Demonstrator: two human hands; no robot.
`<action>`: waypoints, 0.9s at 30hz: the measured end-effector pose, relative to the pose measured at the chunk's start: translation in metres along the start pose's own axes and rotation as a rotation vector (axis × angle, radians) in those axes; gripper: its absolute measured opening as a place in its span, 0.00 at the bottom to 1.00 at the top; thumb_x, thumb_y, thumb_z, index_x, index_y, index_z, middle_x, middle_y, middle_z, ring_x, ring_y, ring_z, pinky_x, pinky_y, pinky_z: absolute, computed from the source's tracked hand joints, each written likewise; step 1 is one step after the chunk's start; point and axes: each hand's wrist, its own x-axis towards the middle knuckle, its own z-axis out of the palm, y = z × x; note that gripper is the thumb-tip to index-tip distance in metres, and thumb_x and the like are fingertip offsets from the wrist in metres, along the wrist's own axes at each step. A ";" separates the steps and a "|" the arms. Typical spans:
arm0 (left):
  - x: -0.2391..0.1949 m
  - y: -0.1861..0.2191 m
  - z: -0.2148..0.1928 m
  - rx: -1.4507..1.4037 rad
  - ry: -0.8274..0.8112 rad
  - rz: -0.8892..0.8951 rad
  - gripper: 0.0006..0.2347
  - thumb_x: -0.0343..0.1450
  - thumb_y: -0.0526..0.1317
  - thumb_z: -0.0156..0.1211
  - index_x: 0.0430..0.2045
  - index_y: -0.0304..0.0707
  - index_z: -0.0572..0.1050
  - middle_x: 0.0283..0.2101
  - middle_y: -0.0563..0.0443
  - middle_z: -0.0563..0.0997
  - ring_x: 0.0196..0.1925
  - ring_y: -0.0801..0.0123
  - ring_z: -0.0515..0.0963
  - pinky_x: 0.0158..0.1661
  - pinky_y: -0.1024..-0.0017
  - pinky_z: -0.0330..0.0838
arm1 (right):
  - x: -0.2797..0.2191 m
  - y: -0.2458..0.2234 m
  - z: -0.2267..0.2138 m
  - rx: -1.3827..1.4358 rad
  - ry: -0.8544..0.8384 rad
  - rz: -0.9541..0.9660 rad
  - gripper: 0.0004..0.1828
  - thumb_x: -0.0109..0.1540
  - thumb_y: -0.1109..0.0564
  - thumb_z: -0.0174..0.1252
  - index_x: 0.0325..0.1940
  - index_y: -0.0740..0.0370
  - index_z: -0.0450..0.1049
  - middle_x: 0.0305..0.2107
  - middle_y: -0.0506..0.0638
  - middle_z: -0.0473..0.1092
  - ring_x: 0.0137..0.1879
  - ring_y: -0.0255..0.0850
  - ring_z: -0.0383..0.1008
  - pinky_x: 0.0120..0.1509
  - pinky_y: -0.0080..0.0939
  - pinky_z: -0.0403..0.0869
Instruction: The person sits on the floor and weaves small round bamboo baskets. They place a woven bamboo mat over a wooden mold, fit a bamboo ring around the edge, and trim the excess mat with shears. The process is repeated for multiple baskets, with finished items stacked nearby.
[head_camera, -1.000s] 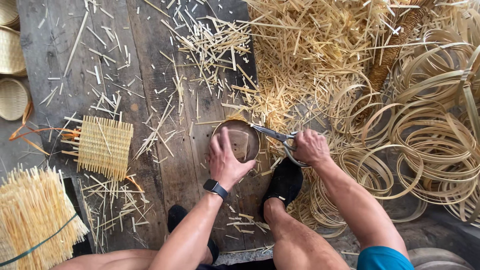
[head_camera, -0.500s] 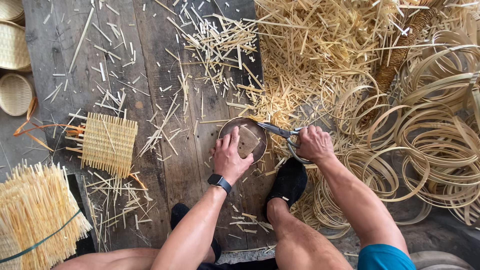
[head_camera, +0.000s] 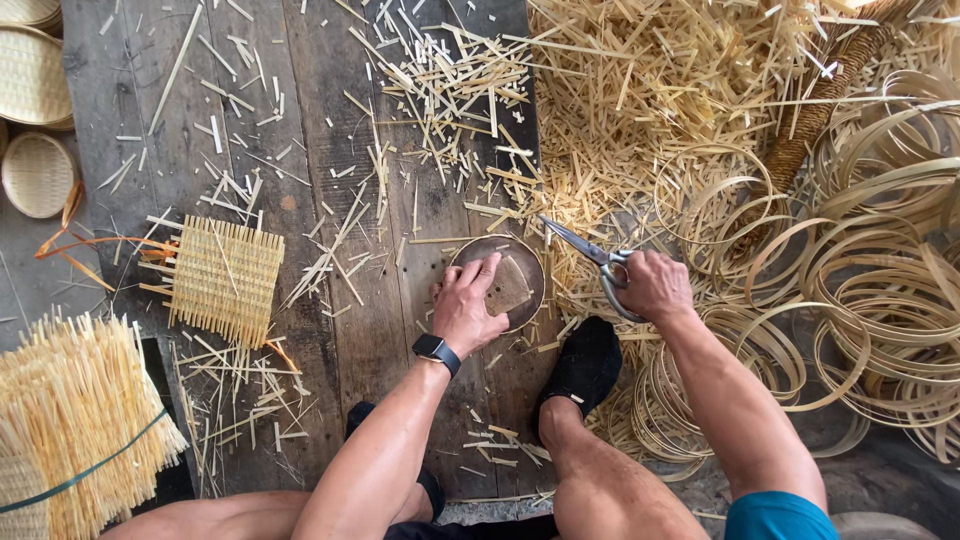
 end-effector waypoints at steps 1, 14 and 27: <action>-0.001 0.000 -0.001 0.008 -0.017 -0.005 0.41 0.54 0.42 0.74 0.66 0.50 0.63 0.60 0.52 0.72 0.60 0.45 0.68 0.60 0.34 0.60 | -0.003 0.000 -0.004 0.018 0.037 -0.001 0.29 0.67 0.34 0.50 0.48 0.65 0.74 0.36 0.59 0.72 0.42 0.48 0.74 0.48 0.50 0.74; 0.004 -0.007 -0.008 0.270 -0.276 0.106 0.39 0.56 0.32 0.66 0.65 0.67 0.67 0.65 0.47 0.64 0.67 0.51 0.62 0.66 0.44 0.58 | 0.019 -0.006 0.002 -0.086 -0.191 -0.008 0.23 0.68 0.41 0.49 0.49 0.62 0.74 0.37 0.53 0.74 0.41 0.43 0.77 0.48 0.45 0.78; 0.071 -0.067 0.029 -0.375 -0.101 -0.348 0.17 0.68 0.54 0.66 0.44 0.48 0.84 0.47 0.45 0.85 0.49 0.59 0.84 0.52 0.66 0.76 | -0.003 -0.062 0.008 0.915 -0.126 0.049 0.25 0.62 0.47 0.64 0.60 0.57 0.72 0.47 0.54 0.76 0.52 0.42 0.77 0.58 0.44 0.76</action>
